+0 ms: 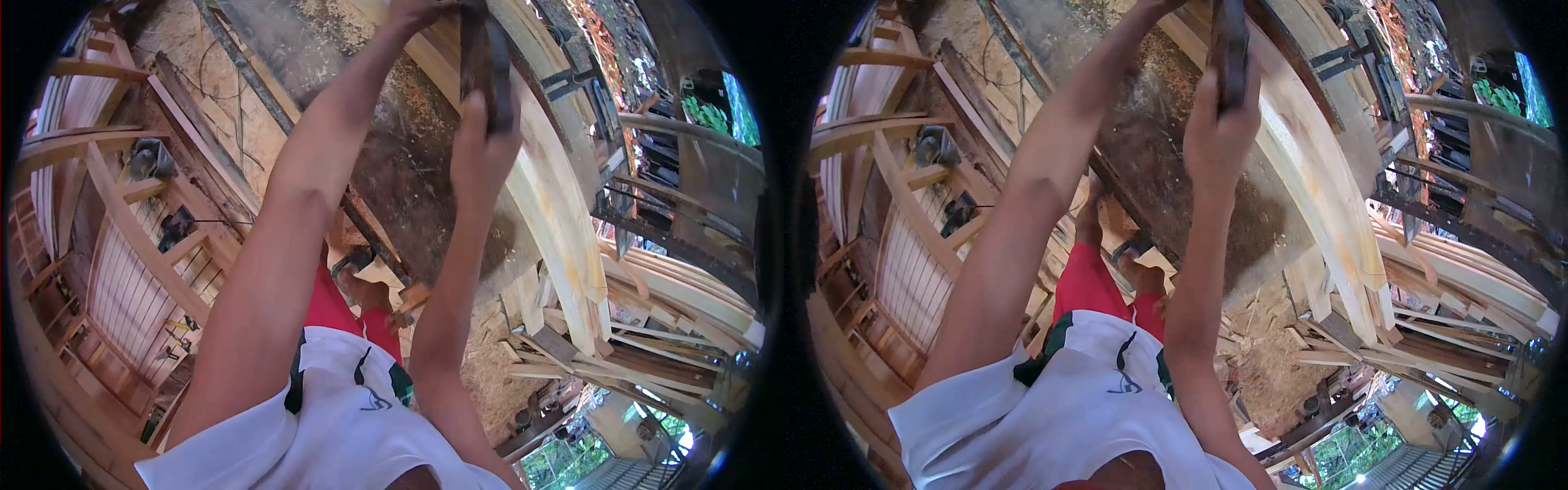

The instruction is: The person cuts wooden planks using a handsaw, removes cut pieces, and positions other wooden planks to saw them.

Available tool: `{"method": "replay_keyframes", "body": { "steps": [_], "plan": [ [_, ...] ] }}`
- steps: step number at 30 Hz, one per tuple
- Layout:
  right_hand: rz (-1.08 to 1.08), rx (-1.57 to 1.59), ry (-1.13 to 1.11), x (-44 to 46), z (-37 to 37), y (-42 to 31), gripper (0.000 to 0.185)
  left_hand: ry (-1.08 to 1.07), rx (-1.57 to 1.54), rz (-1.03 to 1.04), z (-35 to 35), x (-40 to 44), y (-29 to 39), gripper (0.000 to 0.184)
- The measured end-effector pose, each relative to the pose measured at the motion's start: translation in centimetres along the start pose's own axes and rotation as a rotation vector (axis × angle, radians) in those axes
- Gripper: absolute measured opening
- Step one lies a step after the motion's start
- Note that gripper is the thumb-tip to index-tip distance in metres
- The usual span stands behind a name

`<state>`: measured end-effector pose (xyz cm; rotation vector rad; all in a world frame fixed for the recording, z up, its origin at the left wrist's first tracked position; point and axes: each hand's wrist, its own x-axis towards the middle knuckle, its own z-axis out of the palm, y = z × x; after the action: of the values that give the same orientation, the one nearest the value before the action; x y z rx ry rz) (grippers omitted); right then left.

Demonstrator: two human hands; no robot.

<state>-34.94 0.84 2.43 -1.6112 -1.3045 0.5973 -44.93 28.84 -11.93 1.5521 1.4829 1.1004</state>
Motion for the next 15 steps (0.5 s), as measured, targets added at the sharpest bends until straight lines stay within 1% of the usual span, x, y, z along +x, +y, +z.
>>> {"method": "replay_keyframes", "body": {
  "steps": [1, 3, 4, 5, 6, 7, 8, 10, 11, 12, 14, 15],
  "plan": [
    [0.113, -0.013, 0.038, -2.6, -1.4, -0.3, 0.038, -0.008, -0.004, 0.001, 0.0, -0.3, 0.2, 0.054],
    [0.327, 0.033, -0.036, -10.6, -5.7, -4.2, 0.054, -0.013, -0.082, -0.070, -1.3, -1.6, 1.7, 0.053],
    [0.051, -0.146, -0.038, -14.0, -7.4, -3.8, 0.058, -0.010, -0.086, -0.072, -1.1, -1.4, 1.4, 0.053],
    [0.277, 0.055, -0.052, -17.2, -9.1, -5.3, 0.059, 0.018, -0.103, -0.015, -0.8, -1.2, 1.0, 0.053],
    [0.392, 0.159, -0.067, -17.7, -9.4, -5.5, 0.060, 0.044, -0.117, 0.039, -0.3, -1.0, 0.1, 0.054],
    [0.510, 0.258, -0.071, -18.1, -9.6, -5.8, 0.060, 0.045, -0.115, 0.035, -0.3, -1.1, 0.4, 0.054],
    [0.389, 0.108, -0.042, -16.3, -8.5, -4.4, 0.059, 0.047, -0.107, 0.013, -0.2, -1.3, 0.7, 0.053],
    [0.154, -0.048, 0.022, -9.5, -3.9, -1.5, 0.058, 0.050, -0.099, -0.003, -0.1, -0.9, 0.5, 0.053],
    [0.177, -0.017, -0.005, -5.2, -1.5, -1.2, 0.055, 0.044, -0.061, 0.001, 0.3, -0.3, -0.5, 0.052],
    [-0.072, 0.025, 0.001, -0.8, 0.9, 0.3, 0.050, 0.039, -0.024, 0.005, 0.6, -0.1, -0.9, 0.052],
    [-0.099, -0.015, -0.033, 4.2, 2.1, -0.6, 0.039, 0.052, -0.049, 0.012, 0.2, -0.5, 0.1, 0.051],
    [-0.100, -0.014, -0.042, 3.5, 1.9, -0.7, 0.039, 0.066, -0.072, 0.006, 0.1, -0.8, -0.2, 0.051]
  ]
}}
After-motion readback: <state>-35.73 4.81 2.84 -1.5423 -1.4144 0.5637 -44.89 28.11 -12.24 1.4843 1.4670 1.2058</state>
